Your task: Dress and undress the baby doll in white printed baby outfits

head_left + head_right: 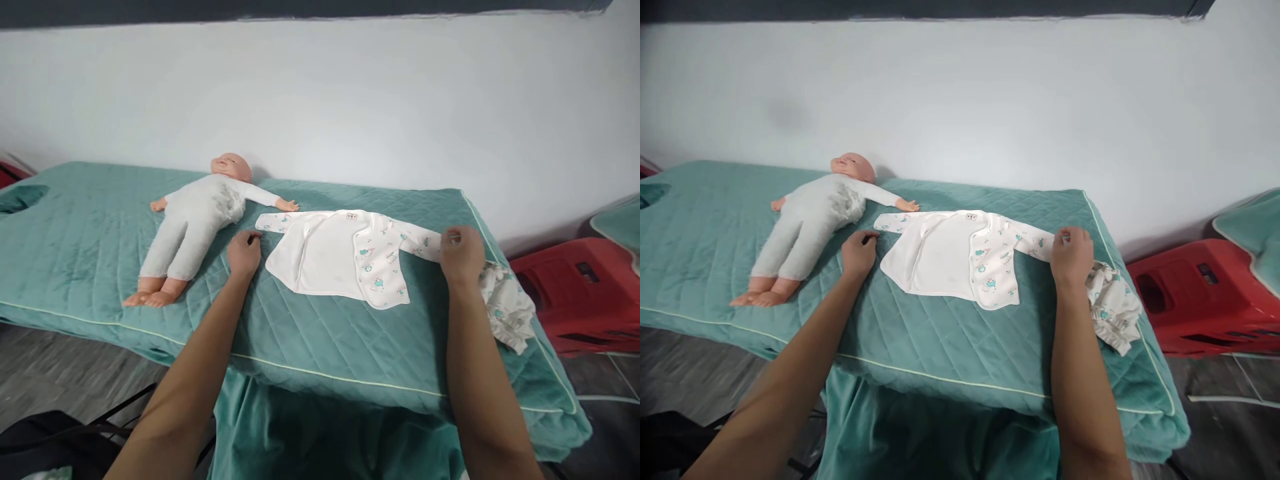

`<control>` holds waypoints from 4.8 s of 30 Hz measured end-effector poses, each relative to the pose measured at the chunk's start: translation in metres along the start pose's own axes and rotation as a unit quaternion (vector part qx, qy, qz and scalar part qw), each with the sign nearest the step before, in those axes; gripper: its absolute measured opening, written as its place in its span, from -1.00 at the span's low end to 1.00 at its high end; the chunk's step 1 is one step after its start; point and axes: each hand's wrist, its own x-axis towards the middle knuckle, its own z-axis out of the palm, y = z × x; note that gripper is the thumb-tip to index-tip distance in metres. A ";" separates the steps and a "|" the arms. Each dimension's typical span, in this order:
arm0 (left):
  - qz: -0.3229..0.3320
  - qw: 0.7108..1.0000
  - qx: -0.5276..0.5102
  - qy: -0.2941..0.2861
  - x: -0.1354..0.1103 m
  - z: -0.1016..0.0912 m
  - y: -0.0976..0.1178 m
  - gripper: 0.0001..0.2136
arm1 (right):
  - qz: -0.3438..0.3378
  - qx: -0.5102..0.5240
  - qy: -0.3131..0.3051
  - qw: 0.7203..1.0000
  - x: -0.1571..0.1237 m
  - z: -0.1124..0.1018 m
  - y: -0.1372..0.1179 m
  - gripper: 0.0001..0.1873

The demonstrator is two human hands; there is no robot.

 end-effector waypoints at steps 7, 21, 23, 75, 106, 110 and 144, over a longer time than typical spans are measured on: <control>0.001 1.000 -0.007 -0.007 -0.001 -0.002 0.002 -0.72 | 0.048 -0.073 -0.069 0.994 -0.007 -0.007 0.010 -0.51; -0.005 1.000 -0.001 -0.006 0.000 -0.001 0.000 -0.72 | 0.085 -0.012 -0.114 0.990 0.000 -0.006 0.022 -0.72; -0.003 1.000 -0.002 -0.006 0.000 -0.001 -0.001 -0.73 | 0.075 0.013 -0.130 0.989 0.000 -0.004 0.021 -0.61; 0.206 0.908 -0.311 -0.193 -0.149 0.048 0.238 -0.65 | -0.031 0.371 -0.235 0.898 -0.027 0.039 -0.035 -0.54; 0.294 0.881 -0.275 -0.250 -0.177 0.061 0.234 -0.79 | 0.192 0.357 -0.220 0.887 0.015 0.024 -0.009 -0.65; 0.279 0.900 -0.180 -0.283 -0.174 0.063 0.233 -0.79 | 0.138 0.291 -0.165 0.932 0.012 0.028 -0.001 -0.65; 0.196 0.960 0.133 -0.146 -0.042 0.061 0.145 -0.51 | -0.144 0.130 -0.159 0.968 -0.038 0.024 -0.042 -0.50</control>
